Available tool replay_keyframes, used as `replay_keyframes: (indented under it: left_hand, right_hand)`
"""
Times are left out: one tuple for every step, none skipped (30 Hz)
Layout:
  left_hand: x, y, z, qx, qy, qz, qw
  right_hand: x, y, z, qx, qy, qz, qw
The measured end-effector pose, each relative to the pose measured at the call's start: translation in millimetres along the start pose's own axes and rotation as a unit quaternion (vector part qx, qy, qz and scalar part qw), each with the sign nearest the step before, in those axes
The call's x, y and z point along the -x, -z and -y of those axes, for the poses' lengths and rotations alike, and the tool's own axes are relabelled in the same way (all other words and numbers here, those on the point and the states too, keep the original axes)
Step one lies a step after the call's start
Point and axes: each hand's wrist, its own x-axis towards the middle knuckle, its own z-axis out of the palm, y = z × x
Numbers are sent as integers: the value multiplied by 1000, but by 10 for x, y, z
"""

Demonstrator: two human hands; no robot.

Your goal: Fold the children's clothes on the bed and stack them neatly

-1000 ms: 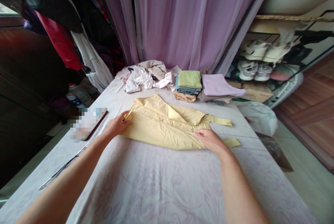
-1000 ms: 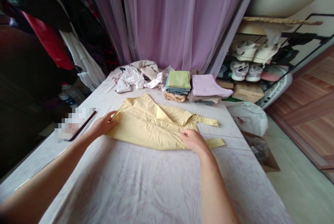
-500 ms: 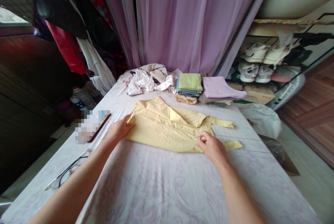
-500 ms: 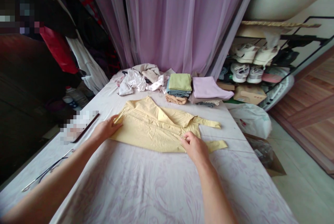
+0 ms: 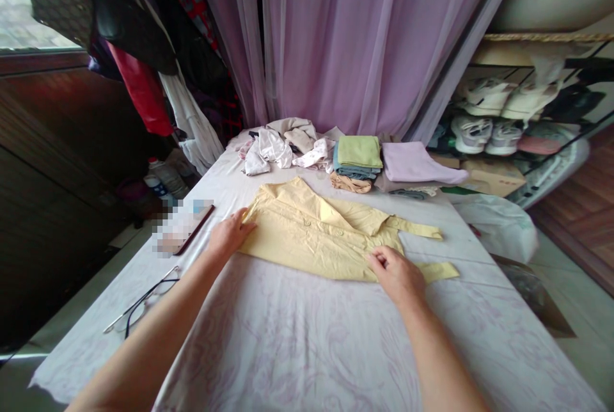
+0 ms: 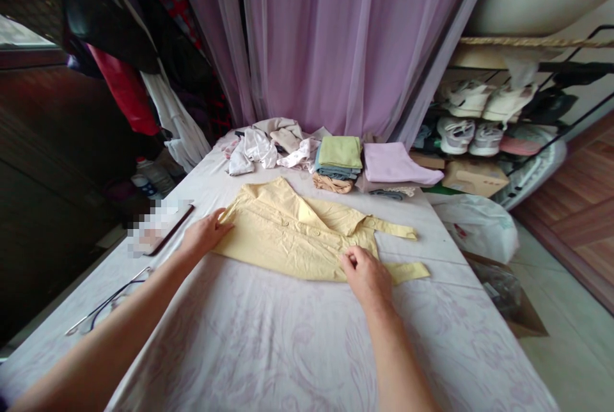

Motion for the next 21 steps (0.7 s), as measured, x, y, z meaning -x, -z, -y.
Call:
replay_keyframes:
  left_hand:
    - [18,7,-4,-6,-10,-16,1000]
    - [36,8,-14,-10,-27,-37,999]
    - [50,1,-34,-8,-50,-58,997]
    - [62,-17,-68,1,-78,-77,994]
    - [70,-46,-117,17,-113,-88,990]
    - [75,-86,-182,36,-153,-89,984]
    - [78,-134,-259,56,-190,-82,977]
    - [79,-188,-344,70,-226,-65,970]
    - [78,-245,-429,74,-251,-42,964]
    - [77,-298,-507,70,-258,-22,963]
    - [74,-345,-572,61,-256,-7,965]
    - [69,-383,-616,51,-247,2,968]
    - [61,-409,-638,41,-239,5,970]
    - [50,-424,-637,32,-233,3,972]
    - [37,-429,-615,27,-230,-1,973]
    - [20,-426,-576,23,-228,-6,973]
    - [2,-418,-525,20,-227,-9,974]
    - [-18,-407,-469,18,-225,-11,974]
    - [-38,-397,-412,16,-221,-13,975]
    - [-57,-389,-360,16,-217,-16,976]
    - [-74,-383,-315,17,-213,-20,977]
  right_hand:
    - [-2,6,-3,-1,7,-12,1000]
    - [-5,15,3,-3,18,-33,999]
    - [-9,26,24,-7,34,-61,998]
    - [-14,36,61,-12,53,-90,994]
    - [-17,41,116,-19,76,-112,991]
    - [-19,39,187,-25,103,-120,987]
    - [-18,26,269,-30,134,-113,984]
    - [-12,2,354,-31,167,-91,981]
    - [0,-34,434,-26,200,-62,978]
    - [16,-78,503,-13,226,-30,973]
    - [36,-127,554,8,245,-1,970]
    - [59,-177,584,33,252,22,967]
    - [81,-223,593,59,250,40,965]
    - [101,-262,584,83,242,52,965]
    - [118,-292,561,103,232,60,965]
    - [131,-312,527,118,223,65,966]
    - [140,-321,489,130,215,68,966]
    - [146,-324,448,138,208,69,966]
    - [149,-320,406,145,201,68,966]
    - [153,-313,365,151,194,67,967]
    - [157,-305,324,155,186,65,968]
